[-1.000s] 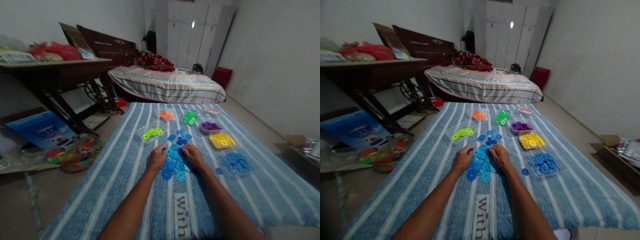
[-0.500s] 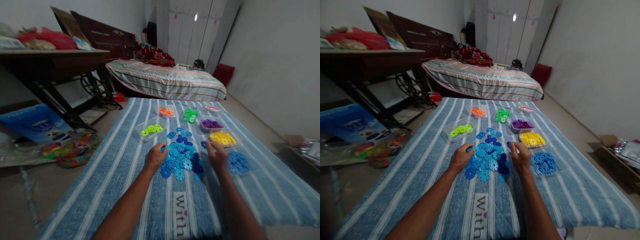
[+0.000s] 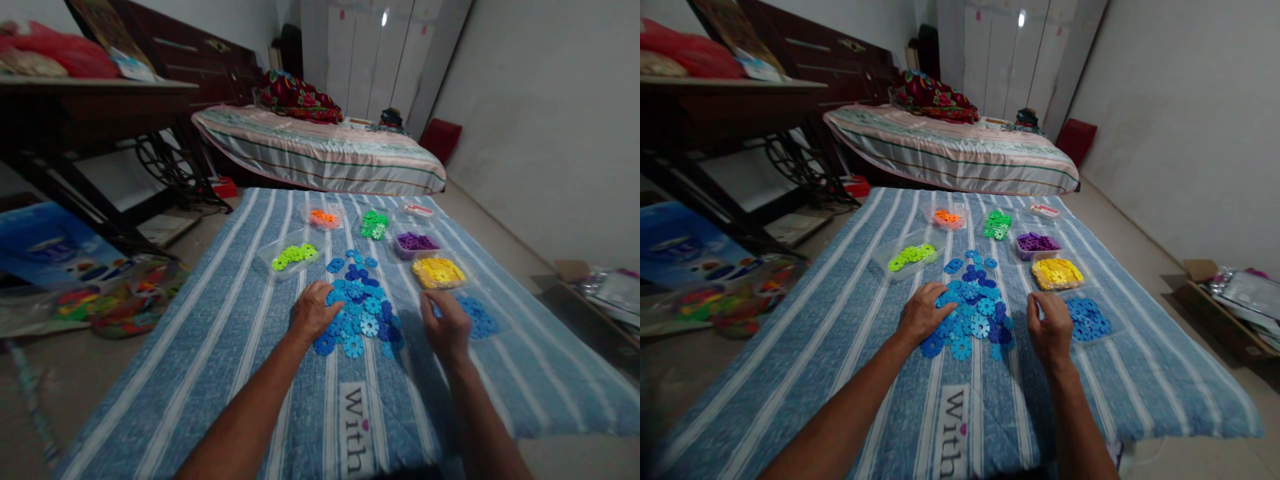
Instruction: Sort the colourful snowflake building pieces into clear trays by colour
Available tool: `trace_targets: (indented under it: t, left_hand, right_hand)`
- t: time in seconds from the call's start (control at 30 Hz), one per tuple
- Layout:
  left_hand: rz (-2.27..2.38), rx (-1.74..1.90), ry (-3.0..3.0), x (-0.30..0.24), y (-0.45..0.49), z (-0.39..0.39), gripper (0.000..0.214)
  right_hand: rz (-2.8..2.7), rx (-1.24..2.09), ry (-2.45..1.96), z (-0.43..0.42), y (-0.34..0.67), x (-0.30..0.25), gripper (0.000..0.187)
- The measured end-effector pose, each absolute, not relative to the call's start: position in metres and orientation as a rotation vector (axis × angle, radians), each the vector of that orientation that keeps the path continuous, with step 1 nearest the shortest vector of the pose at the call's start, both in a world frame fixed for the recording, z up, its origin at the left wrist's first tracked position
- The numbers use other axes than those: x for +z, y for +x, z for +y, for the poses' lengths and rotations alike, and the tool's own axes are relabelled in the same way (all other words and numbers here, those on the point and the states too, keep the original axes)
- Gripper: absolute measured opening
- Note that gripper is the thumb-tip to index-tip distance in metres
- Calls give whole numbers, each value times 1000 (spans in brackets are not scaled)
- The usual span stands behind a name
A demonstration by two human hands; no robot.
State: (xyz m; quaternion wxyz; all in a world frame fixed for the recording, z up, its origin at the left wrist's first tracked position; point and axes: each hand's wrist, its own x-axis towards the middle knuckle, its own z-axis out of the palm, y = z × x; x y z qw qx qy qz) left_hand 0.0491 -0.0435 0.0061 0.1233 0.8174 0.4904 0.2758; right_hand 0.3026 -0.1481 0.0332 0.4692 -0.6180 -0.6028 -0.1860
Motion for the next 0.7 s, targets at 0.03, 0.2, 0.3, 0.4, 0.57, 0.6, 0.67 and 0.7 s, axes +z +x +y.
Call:
trace_targets:
  t: [0.03,0.2,0.3,0.4,0.57,0.6,0.67,0.7]
  left_hand:
    - [1424,826,2370,5,48,-43,29]
    - [1398,891,2277,4,44,-42,19]
    - [1413,884,2221,5,43,-42,18]
    - [1427,895,2184,5,42,-42,18]
    - [1423,939,2141,3,41,-41,21]
    - [1426,941,2131,2,41,-41,22]
    - [1432,939,2113,3,41,-41,23]
    - [1436,935,2106,3,41,-41,24]
  right_hand:
    - [-1522,-385,-1486,-146,292,31,16]
    - [-1691,-96,-1477,-127,256,21,18]
    - [-1807,-35,-1583,-110,246,17,17]
    - [-1915,-23,-1664,-93,236,14,20]
    - [-1976,-94,-1726,-77,224,9,15]
    - [-1972,-111,-1734,-76,222,7,13]
    - [-1964,-131,-1725,-75,222,2,12]
    - [-1965,-138,-1711,-75,222,0,14]
